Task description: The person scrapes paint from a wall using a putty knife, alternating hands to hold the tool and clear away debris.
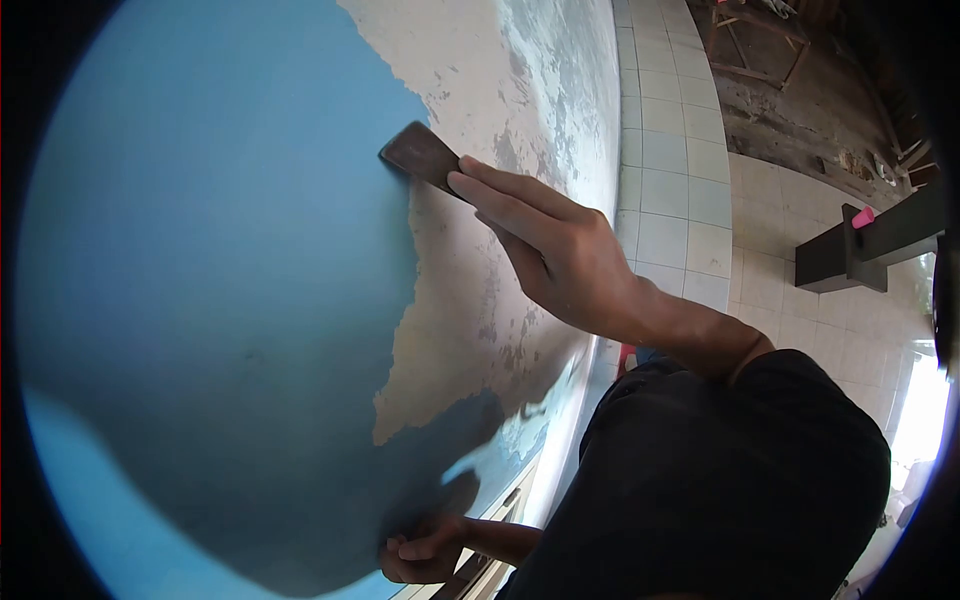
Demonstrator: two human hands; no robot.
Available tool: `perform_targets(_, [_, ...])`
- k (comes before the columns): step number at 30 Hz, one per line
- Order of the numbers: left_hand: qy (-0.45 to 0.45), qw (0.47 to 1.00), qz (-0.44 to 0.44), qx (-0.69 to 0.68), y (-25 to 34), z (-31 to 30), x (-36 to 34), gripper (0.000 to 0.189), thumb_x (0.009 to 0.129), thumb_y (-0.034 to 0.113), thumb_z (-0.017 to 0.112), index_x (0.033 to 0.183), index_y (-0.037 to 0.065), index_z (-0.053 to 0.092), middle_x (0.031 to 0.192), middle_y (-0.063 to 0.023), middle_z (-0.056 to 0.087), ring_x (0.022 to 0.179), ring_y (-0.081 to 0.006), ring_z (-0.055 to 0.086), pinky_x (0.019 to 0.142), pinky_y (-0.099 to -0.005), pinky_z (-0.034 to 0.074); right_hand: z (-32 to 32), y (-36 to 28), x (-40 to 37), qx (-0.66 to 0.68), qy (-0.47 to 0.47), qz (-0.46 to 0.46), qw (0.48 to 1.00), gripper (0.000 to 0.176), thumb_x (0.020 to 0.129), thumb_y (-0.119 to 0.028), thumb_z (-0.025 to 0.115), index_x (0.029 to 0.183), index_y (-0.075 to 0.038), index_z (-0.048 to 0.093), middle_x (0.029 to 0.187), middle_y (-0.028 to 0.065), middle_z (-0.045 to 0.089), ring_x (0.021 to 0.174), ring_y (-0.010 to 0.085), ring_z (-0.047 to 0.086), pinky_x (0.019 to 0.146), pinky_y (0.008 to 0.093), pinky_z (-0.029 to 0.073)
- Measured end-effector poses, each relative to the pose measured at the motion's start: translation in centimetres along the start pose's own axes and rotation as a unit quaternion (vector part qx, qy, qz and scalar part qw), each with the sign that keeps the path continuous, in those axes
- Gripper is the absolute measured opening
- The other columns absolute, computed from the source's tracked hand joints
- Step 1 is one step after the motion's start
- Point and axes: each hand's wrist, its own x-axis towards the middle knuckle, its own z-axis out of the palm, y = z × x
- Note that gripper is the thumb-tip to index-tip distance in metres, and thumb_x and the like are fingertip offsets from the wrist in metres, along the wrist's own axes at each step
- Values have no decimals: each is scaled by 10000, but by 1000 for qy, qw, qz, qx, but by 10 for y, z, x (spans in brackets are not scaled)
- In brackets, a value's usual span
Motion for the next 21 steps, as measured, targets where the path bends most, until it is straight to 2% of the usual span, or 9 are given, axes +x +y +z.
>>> perform_targets(2, [3, 1000, 5, -4, 0, 3, 0, 233, 947, 144, 517, 805, -26, 590, 731, -111, 563, 665, -230, 527, 617, -353, 440, -5, -4, -7, -8, -21, -5, 1000, 495, 878, 65, 640, 1343, -101, 603, 1355, 144, 608, 1076, 320, 691, 846, 355, 623])
perform_targets(5, [3, 999, -37, 8, 5, 4, 0, 231, 947, 144, 521, 807, -27, 591, 731, -111, 562, 663, -230, 523, 614, -352, 434, -7, -4, -6, -6, -27, -8, 1000, 485, 877, 67, 641, 1332, -95, 606, 1352, 142, 610, 1063, 313, 697, 835, 347, 626])
perform_targets(10, [-1, 1000, -13, -8, 4, 2, 1, 222, 943, 138, 524, 810, -25, 593, 733, -113, 563, 665, -229, 524, 617, -351, 435, -11, -6, -11, 5, -39, 14, 999, 469, 886, 76, 629, 1324, -92, 614, 1341, 131, 618, 1031, 301, 709, 794, 340, 632])
perform_targets(21, [-6, 1000, -25, -5, 6, 8, 2, 227, 956, 141, 525, 817, -25, 595, 757, -116, 574, 678, -234, 527, 640, -368, 450, -8, -2, -14, 17, -32, 12, 999, 476, 884, 80, 630, 1326, -97, 619, 1346, 133, 614, 1016, 308, 714, 794, 344, 636])
